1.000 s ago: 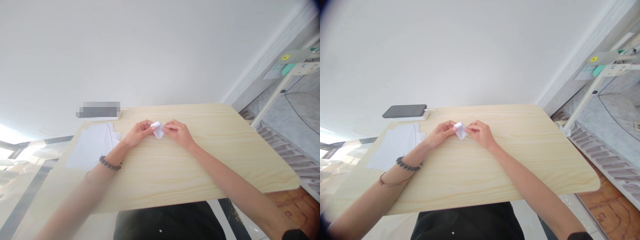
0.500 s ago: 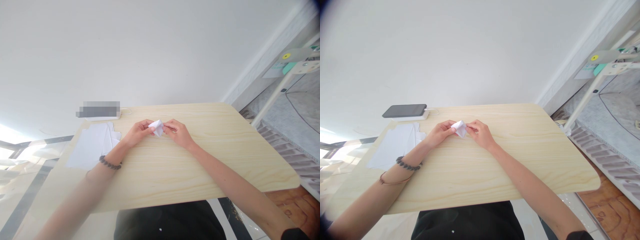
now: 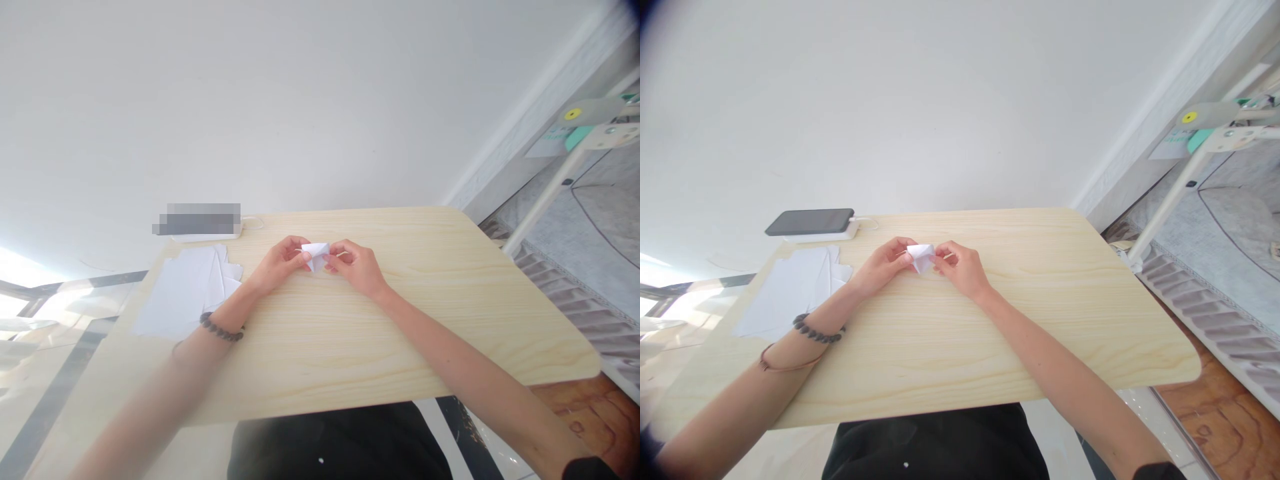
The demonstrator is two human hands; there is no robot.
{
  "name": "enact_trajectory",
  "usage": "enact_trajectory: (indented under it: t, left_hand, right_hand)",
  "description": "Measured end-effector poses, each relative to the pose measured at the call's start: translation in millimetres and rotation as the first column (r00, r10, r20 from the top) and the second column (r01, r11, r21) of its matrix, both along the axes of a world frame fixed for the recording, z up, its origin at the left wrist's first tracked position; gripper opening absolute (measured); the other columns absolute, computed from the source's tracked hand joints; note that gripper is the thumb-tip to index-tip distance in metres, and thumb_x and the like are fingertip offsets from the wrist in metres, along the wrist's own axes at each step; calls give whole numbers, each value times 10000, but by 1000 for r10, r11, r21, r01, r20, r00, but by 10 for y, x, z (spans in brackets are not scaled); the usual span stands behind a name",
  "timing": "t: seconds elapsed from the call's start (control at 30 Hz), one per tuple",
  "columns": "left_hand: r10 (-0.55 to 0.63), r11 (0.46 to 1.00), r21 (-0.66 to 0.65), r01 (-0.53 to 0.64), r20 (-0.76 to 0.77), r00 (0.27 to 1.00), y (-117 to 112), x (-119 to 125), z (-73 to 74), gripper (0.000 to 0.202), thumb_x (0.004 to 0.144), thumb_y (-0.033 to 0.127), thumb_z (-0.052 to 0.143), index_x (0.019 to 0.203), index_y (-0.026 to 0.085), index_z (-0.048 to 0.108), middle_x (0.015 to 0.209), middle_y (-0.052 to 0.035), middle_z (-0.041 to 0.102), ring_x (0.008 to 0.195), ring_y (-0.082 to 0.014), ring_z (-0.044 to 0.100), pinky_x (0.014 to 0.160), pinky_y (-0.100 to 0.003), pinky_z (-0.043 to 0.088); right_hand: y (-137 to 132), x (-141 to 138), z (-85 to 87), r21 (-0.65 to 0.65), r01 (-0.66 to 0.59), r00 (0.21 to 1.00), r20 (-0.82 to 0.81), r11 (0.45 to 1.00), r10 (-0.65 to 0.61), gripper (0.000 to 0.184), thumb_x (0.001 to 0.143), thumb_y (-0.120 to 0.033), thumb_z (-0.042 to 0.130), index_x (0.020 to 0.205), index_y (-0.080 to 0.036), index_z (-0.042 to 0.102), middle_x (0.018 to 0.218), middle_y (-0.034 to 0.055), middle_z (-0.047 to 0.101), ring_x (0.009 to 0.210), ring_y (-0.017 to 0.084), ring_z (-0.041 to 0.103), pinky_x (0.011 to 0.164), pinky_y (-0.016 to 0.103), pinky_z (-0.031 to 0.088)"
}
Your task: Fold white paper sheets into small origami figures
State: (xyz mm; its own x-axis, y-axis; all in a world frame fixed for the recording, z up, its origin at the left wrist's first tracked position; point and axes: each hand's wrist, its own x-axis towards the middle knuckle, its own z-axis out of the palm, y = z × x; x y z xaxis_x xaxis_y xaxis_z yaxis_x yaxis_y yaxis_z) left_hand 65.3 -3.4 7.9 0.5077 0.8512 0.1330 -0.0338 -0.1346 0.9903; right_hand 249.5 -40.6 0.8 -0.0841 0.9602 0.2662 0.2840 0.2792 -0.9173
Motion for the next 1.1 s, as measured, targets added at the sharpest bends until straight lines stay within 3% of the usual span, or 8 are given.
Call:
enact_trajectory:
  t: [0.13,0.27,0.6,0.73,0.83,1.1]
  left_hand:
    - [-84,996,-4,84,-14,996,2,-19,11,298,753,327,579,979,156,487,946,-66,592,879,-156,556,795,-304,422]
    - [-159,984,-87,155,-29,987,-19,-41,48,326,763,320,571,1022,158,456,842,-53,629,796,-152,583,776,-325,428]
    - [-191,956,-212,203,79,979,-33,-27,82,284,787,342,536,988,175,427,881,-69,635,842,-191,606,802,-403,449]
    - [-179,974,-131,184,48,983,-7,-63,55,300,751,283,593,979,183,426,832,-44,627,775,-161,600,747,-354,458]
    - [-122,990,-67,124,27,992,2,-68,26,335,709,236,636,967,191,428,839,-27,612,791,-142,581,722,-305,451]
    - [-62,993,95,65,-31,998,-60,0,4,356,639,221,689,897,180,448,1055,-68,555,881,-164,579,785,-331,447]
  right_hand:
    - [16,-10,-17,109,27,999,17,994,-29,200,761,-382,533,836,-198,555,866,28,572,676,121,612,582,244,516]
    - [22,0,-7,277,50,987,131,960,-89,173,753,-364,553,772,-193,573,946,50,510,673,102,554,627,267,495]
    - [19,-13,-17,321,-27,974,221,947,-47,198,742,-348,575,664,-176,514,815,16,465,600,78,472,579,244,444]
    - [24,-13,-12,351,-53,974,225,935,-30,159,742,-325,582,835,-198,557,863,23,482,603,79,478,595,257,457]
    - [21,1,4,361,-95,975,220,928,14,240,756,-281,573,987,-227,538,918,26,482,645,83,507,659,274,475]
    - [27,111,20,289,-237,950,270,927,158,168,766,-237,555,933,-226,559,1016,40,445,735,99,554,703,281,499]
